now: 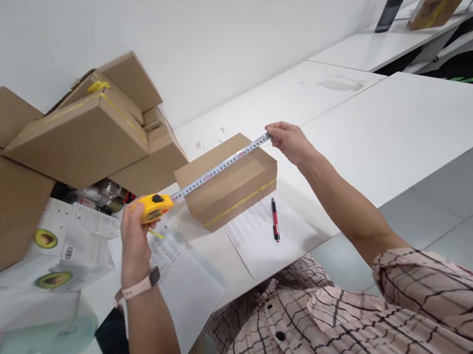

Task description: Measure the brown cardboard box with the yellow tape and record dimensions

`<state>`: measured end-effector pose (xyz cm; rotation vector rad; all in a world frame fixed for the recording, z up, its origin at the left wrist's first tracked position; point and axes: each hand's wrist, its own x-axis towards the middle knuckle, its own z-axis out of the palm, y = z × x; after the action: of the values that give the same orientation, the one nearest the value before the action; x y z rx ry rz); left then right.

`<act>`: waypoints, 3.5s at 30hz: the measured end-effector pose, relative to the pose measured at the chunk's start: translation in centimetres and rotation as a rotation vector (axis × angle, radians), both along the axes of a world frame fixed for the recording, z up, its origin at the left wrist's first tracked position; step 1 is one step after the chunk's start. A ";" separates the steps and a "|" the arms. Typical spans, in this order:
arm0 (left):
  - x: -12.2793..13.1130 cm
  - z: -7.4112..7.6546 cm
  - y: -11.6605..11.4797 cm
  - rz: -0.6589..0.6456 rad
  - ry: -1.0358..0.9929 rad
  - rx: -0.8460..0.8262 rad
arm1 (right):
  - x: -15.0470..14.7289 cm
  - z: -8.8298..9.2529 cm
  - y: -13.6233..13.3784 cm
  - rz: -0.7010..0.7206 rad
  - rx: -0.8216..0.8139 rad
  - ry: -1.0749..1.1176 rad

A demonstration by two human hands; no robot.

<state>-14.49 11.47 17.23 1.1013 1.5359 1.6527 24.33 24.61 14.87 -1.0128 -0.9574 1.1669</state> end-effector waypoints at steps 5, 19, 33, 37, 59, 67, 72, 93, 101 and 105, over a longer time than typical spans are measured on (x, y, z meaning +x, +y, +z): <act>-4.2 -1.4 1.7 0.062 -0.021 -0.112 | -1.2 -1.7 3.5 -0.019 -0.147 -0.143; -1.2 -2.1 4.0 -0.167 0.053 -0.124 | -2.5 -3.1 1.7 0.101 -0.282 -0.334; -0.8 -0.3 1.7 -0.182 0.134 -0.108 | -1.7 -2.9 2.1 -0.061 -0.070 -0.511; 3.1 0.1 -4.2 -0.518 0.079 -0.227 | -1.8 0.2 3.4 -0.102 0.148 -0.411; 20.2 -4.0 -7.7 -0.758 -0.615 -0.400 | -11.0 -0.1 10.3 0.454 0.137 -1.004; 15.0 -2.2 -10.6 -0.730 -0.385 -0.297 | -5.0 2.5 7.6 0.231 0.259 -0.448; 8.5 -5.1 -12.2 -0.295 -0.058 -0.134 | 2.1 -2.2 0.0 -0.118 0.148 -0.425; 6.5 0.3 -0.6 -0.341 0.085 0.014 | -6.2 3.4 4.8 -0.004 0.581 -1.222; 14.6 -6.1 -5.5 -0.684 -0.107 -0.257 | -8.7 3.8 6.5 0.015 0.467 -1.363; 16.3 -8.4 -6.0 -0.739 -0.190 -0.308 | -9.2 3.9 6.2 -0.028 0.439 -1.356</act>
<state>1.77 5.52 8.84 1.1170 1.0290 0.9486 15.12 30.85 18.73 -1.4032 -2.1027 0.0483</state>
